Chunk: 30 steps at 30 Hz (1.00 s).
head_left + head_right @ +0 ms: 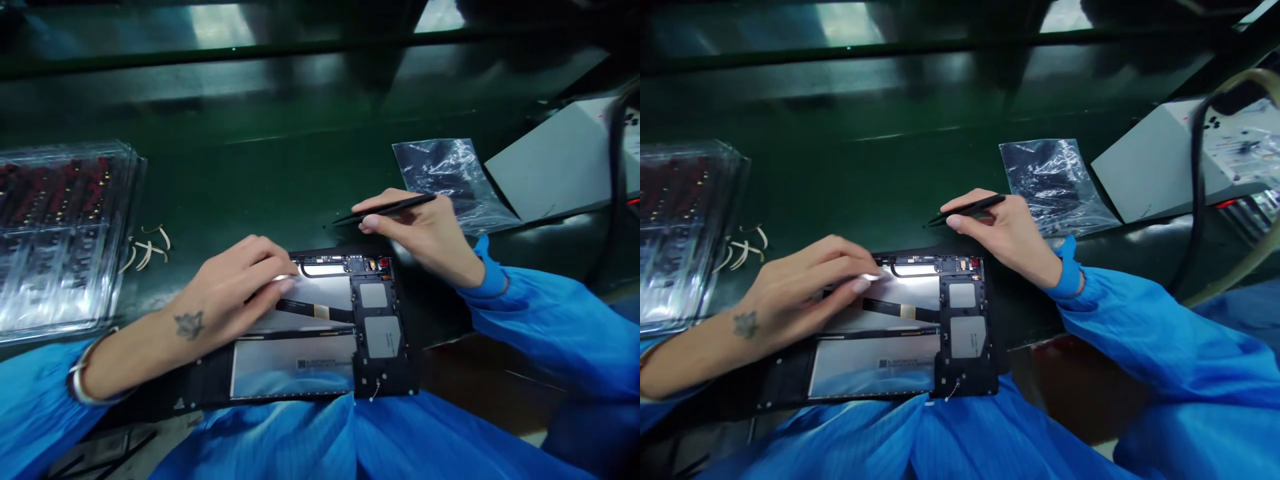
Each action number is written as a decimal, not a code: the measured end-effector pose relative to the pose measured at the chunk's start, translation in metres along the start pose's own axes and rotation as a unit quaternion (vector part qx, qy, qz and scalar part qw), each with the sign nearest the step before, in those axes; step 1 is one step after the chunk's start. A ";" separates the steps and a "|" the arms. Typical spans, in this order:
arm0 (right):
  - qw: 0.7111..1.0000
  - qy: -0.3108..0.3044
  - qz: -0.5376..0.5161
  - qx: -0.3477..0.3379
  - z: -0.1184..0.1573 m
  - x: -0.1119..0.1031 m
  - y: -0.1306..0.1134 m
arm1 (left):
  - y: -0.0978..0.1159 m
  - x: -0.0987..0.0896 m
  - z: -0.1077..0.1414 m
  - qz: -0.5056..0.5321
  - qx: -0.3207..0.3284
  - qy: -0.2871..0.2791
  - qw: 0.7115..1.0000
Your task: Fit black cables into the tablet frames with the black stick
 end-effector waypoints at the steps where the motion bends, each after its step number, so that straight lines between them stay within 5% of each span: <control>1: 1.000 -0.008 0.015 -0.018 -0.002 0.004 0.001 | 0.003 0.000 0.005 0.014 -0.016 -0.005 1.000; 10: 0.995 -0.030 0.044 -0.087 0.000 0.016 0.005 | 0.003 0.010 0.030 0.049 -0.048 -0.016 0.997; 17: 0.996 0.013 0.020 -0.085 0.000 0.006 0.002 | 0.000 0.013 0.034 0.027 -0.033 -0.012 0.999; 22: 0.993 -0.038 0.027 -0.109 -0.002 0.026 -0.002 | 0.001 0.017 0.032 0.021 -0.030 -0.021 0.999; 30: 0.993 -0.030 0.049 -0.100 -0.001 0.024 0.001 | -0.001 0.005 0.034 0.056 -0.076 0.005 0.996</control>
Point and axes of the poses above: each hand's wrist, its own z-axis away from the middle knuckle, its own x-axis out of the palm, y = z × x, the point moved 6 cm from there along -z, towards the middle knuckle, and after that the axes turned 12 degrees about y, right-handed, at the moved point
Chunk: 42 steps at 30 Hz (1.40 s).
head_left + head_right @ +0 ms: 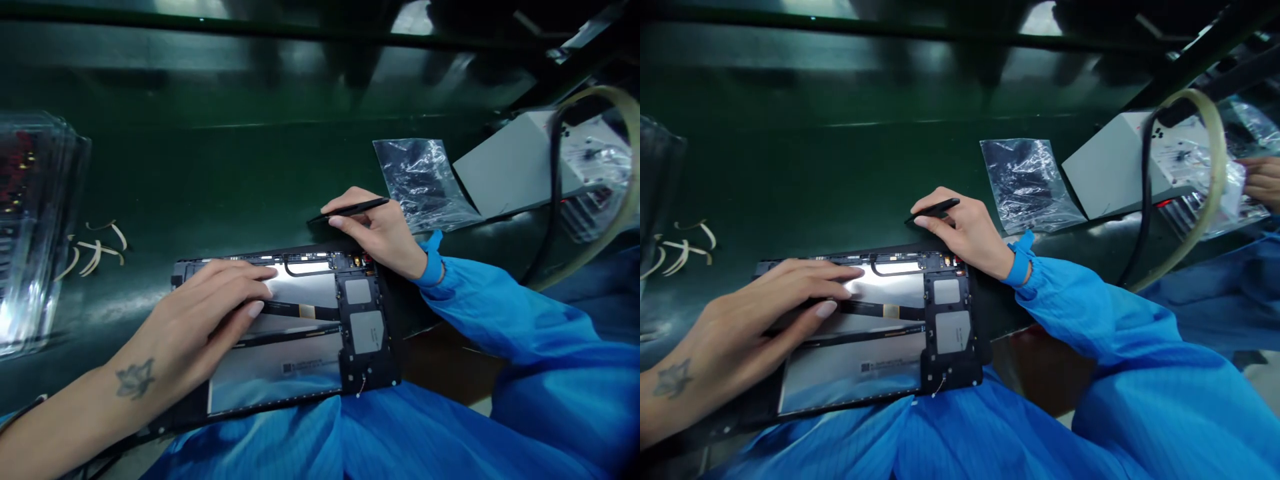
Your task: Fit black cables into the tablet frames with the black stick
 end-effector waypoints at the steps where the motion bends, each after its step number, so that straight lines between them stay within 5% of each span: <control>1: 1.000 -0.002 0.004 -0.006 0.000 0.000 -0.001 | 0.000 -0.001 0.000 -0.002 0.001 0.001 1.000; 23: 1.000 0.017 0.004 -0.014 -0.002 0.003 0.003 | 0.007 -0.011 0.000 -0.032 0.038 0.020 0.999; 26: 0.996 0.078 -0.049 -0.020 -0.001 -0.011 -0.007 | 0.020 -0.015 -0.015 -0.070 0.104 0.009 0.992; 29: 0.980 0.176 -0.083 -0.041 0.021 -0.053 -0.028 | 0.039 -0.003 -0.044 -0.092 0.204 -0.033 0.974; 33: 0.931 0.327 0.050 -0.156 0.104 -0.141 -0.063 | 0.084 0.053 -0.110 -0.078 0.355 -0.111 0.925; 37: 0.801 0.441 0.319 -0.247 0.220 -0.211 -0.079 | 0.178 0.150 -0.168 0.067 0.414 -0.209 0.883; 40: 0.684 0.576 0.395 -0.210 0.286 -0.251 -0.068 | 0.251 0.231 -0.191 0.257 0.274 -0.318 0.870; 42: 0.647 0.701 0.272 -0.128 0.316 -0.277 -0.045 | 0.286 0.279 -0.191 0.379 0.124 -0.401 0.825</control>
Point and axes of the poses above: each hand's wrist, its own z-axis away from the middle knuckle, its own x-axis out of the palm, y = z × x, the point moved 6 cm from there along -z, towards the middle knuckle, and after that the axes turned 12 degrees about y, right-handed, at the moved point
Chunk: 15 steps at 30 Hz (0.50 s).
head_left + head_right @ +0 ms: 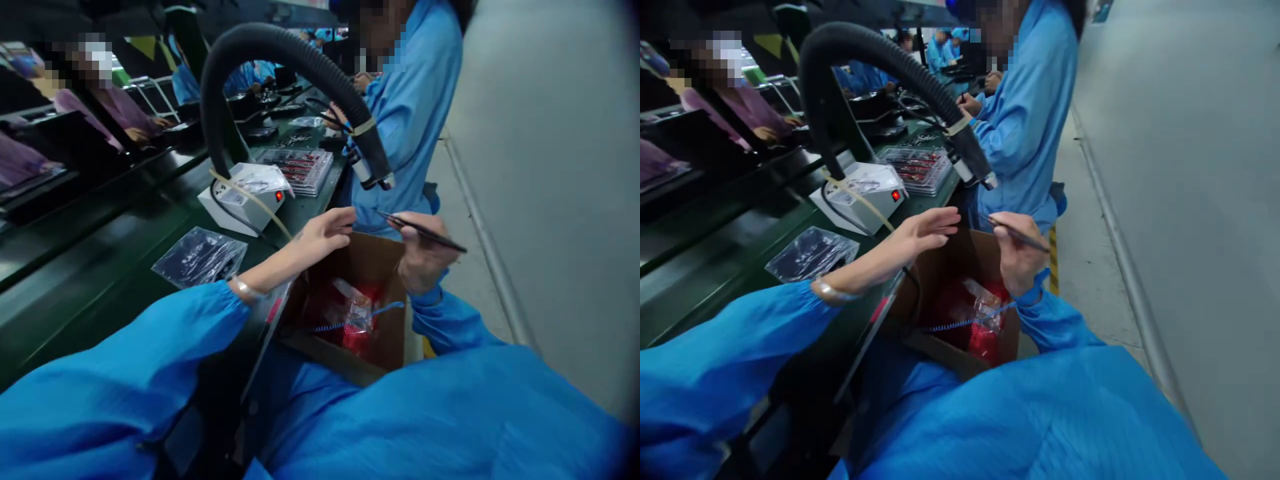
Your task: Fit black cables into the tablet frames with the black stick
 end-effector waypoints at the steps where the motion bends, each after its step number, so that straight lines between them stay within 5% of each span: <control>1: 0.992 0.039 -0.030 0.113 0.000 -0.005 0.021 | -0.005 0.016 -0.016 0.078 -0.041 -0.004 0.996; 3: 0.934 0.090 -0.129 0.320 0.008 -0.004 0.056 | -0.012 0.040 -0.037 0.181 -0.091 -0.001 0.979; 6: 0.818 0.115 -0.246 0.507 0.021 0.008 0.084 | -0.018 0.052 -0.052 0.231 -0.099 0.042 0.967; 9: 0.748 0.137 -0.289 0.582 0.028 0.015 0.094 | -0.022 0.051 -0.060 0.230 -0.078 0.094 0.966; 15: 0.708 0.157 -0.303 0.619 0.031 0.021 0.096 | -0.034 0.056 -0.080 0.285 -0.083 0.144 0.944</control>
Point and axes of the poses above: each hand's wrist, its own z-axis away from the middle knuckle, its own x-axis out of the palm, y = z × x, the point moved 6 cm from there along -z, towards the middle knuckle, and after that the axes turned 12 degrees about y, right-handed, at the moved point
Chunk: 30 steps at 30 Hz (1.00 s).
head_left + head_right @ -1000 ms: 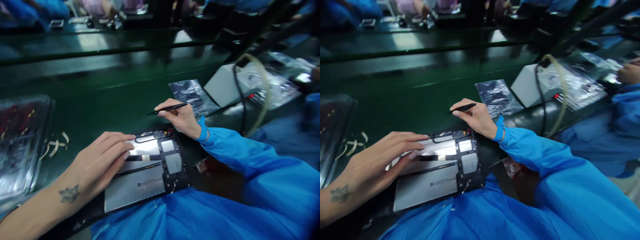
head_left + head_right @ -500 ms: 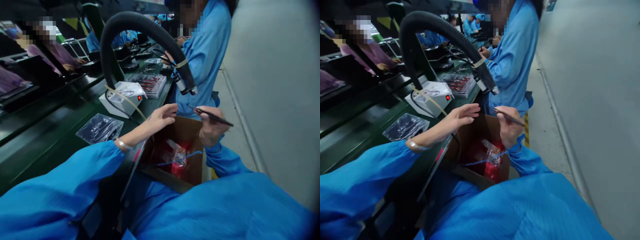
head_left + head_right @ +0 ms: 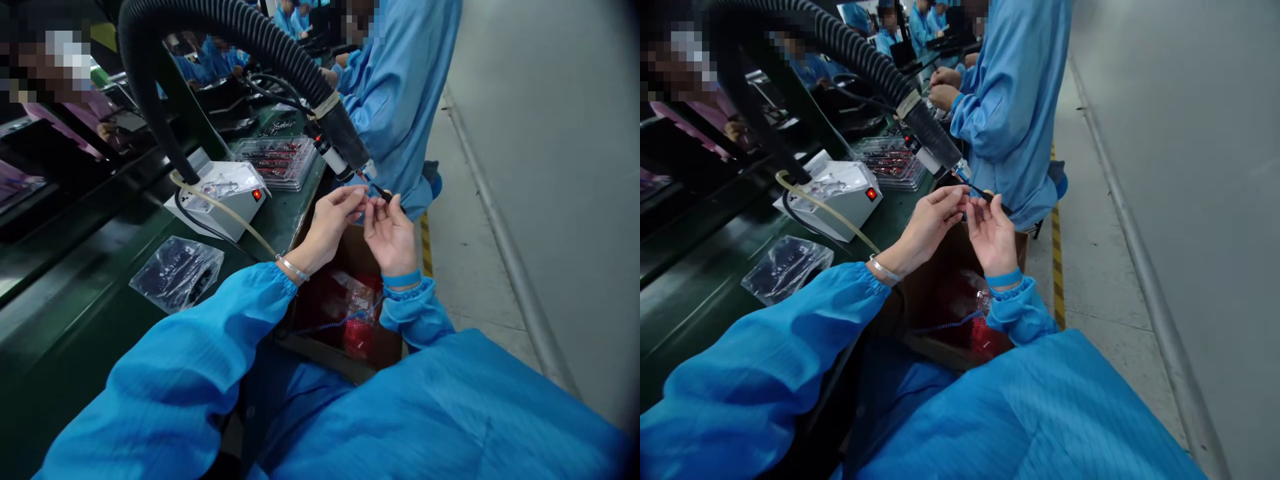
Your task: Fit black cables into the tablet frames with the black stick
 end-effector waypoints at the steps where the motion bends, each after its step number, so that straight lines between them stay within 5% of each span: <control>1: 1.000 0.007 -0.002 0.006 0.000 -0.001 0.000 | -0.002 0.001 -0.003 0.011 -0.005 -0.001 1.000; 13: 0.999 0.034 -0.027 0.032 -0.003 -0.011 -0.005 | -0.006 0.020 -0.011 0.020 -0.005 -0.034 0.999; 21: 0.996 0.038 -0.052 0.069 -0.004 -0.006 0.001 | -0.003 0.009 -0.006 -0.004 -0.028 0.004 1.000; 25: 0.994 0.009 -0.073 0.087 0.002 0.004 0.006 | 0.016 -0.023 0.036 -0.121 -0.042 0.044 0.991; 30: 0.985 -0.128 0.001 0.113 0.042 0.029 0.044 | 0.069 -0.096 0.139 -0.346 -0.003 0.016 0.938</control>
Point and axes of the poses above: each hand's wrist, its own z-axis away from the middle knuckle, its own x-axis out of the palm, y = z × x, the point moved 6 cm from there along -z, towards the middle knuckle, and after that the axes turned 12 degrees about y, right-handed, at the moved point
